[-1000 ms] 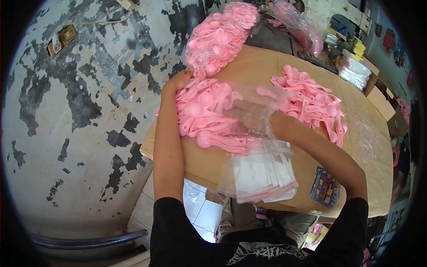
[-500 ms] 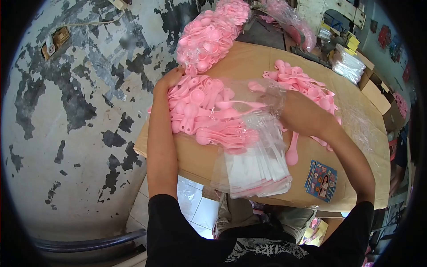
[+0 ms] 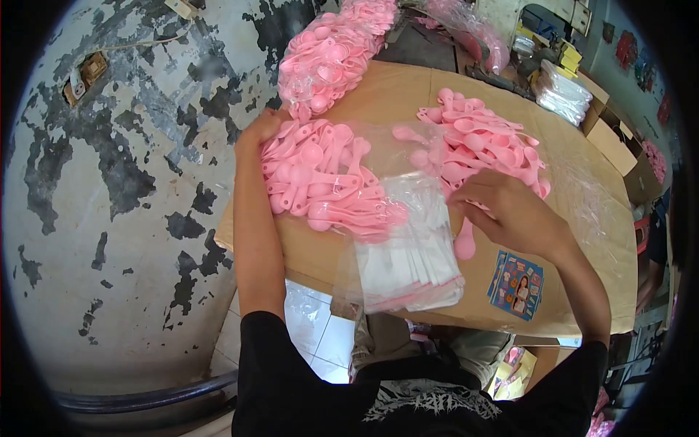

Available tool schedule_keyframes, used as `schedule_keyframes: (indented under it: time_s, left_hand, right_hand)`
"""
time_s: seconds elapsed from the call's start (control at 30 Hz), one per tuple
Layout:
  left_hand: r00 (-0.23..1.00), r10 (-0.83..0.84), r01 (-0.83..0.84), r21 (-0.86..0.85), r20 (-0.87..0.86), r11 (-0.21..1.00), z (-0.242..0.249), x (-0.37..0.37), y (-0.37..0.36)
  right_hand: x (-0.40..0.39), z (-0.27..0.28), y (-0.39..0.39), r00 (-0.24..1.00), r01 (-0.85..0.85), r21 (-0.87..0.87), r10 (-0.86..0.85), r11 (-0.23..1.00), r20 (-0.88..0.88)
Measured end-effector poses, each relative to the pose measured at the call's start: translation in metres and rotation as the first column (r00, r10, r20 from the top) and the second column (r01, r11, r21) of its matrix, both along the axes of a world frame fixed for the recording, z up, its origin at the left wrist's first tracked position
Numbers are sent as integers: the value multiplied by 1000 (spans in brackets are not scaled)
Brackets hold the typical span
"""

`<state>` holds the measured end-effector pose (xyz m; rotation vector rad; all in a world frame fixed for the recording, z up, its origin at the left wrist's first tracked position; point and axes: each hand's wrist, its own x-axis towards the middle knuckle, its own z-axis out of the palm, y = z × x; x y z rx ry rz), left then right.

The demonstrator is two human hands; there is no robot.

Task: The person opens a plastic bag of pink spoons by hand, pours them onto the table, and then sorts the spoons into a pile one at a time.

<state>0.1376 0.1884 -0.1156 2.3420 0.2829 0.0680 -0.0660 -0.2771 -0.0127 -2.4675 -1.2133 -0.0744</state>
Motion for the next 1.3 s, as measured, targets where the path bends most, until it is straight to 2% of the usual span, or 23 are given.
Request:
schedule_keyframes:
  time_s: [0.1, 0.2, 0.3, 0.33, 0.37, 0.43, 0.53, 0.63, 0.67, 0.77, 0.8, 0.87, 0.9, 1.0, 1.1, 1.17, 1.27, 1.3]
  left_hand:
    - [964, 192, -177, 92, -183, 980, 47, -47, 7]
    - [963, 199, -91, 480, -181, 873, 48, -92, -12]
    - [994, 33, -63, 287, 108, 956, 38, -105, 5]
    - [980, -83, 54, 159, 183, 986, 44, -104, 5]
    - [972, -47, 50, -5, 232, 999, 49, -106, 5]
    - [955, 41, 60, -328, 293, 943, 93, -145, -36]
    - [919, 165, 51, -523, 358, 851, 112, -149, -25]
    - [881, 240, 162, -736, 409, 658, 103, -145, -8]
    - [880, 286, 92, -727, 379, 681, 99, -142, -1]
    - [961, 205, -32, -664, 185, 747, 56, -109, 54]
    - [948, 284, -120, -662, 146, 740, 53, -113, 27]
    - [976, 187, -132, -375, 113, 917, 48, -113, -1]
    - [986, 141, -120, -216, 84, 969, 46, -110, -9]
    - [993, -35, 67, -298, 110, 952, 28, -105, -19]
    - [970, -20, 137, -473, 244, 870, 5, -84, -10]
    - [949, 17, 111, -386, 314, 916, -12, -66, 1]
    - [915, 86, 65, -353, 395, 933, -37, -27, 20]
    - [901, 116, 47, -359, 419, 932, -43, -22, 26]
  right_hand:
    - [19, -16, 5, 999, 40, -25, -39, 999, 21]
    - [40, -12, 5, 995, 84, -33, -86, 996, -57]
    - [52, -13, -3, 989, 99, 100, -87, 990, -122]
    - [54, -14, -7, 988, 93, 105, -79, 990, -132]
    - [56, -15, -11, 987, 89, 112, -73, 990, -144]
    - [58, -19, -20, 987, 75, 129, -55, 989, -150]
    - [61, -27, -29, 989, 50, 143, -29, 988, -146]
    - [60, -27, -26, 986, 24, 115, -5, 993, -164]
    - [57, -22, -24, 986, 15, 101, 2, 995, -165]
    - [51, -22, -21, 984, -11, 69, 23, 998, -179]
    - [51, -22, -18, 983, -24, 64, 35, 998, -183]
    - [46, -20, -12, 971, -12, 46, 23, 999, -237]
    - [44, -19, -9, 965, -3, 36, 12, 999, -262]
    - [35, -33, 6, 973, -215, 144, 225, 966, -57]
    - [5, -36, 33, 893, -448, 163, 448, 879, 39]
    - [-5, -61, 55, 837, -547, 121, 543, 828, 68]
    - [-20, -88, 78, 779, -609, 200, 533, 767, 329]
    - [-21, -87, 78, 787, -606, 156, 558, 780, 264]
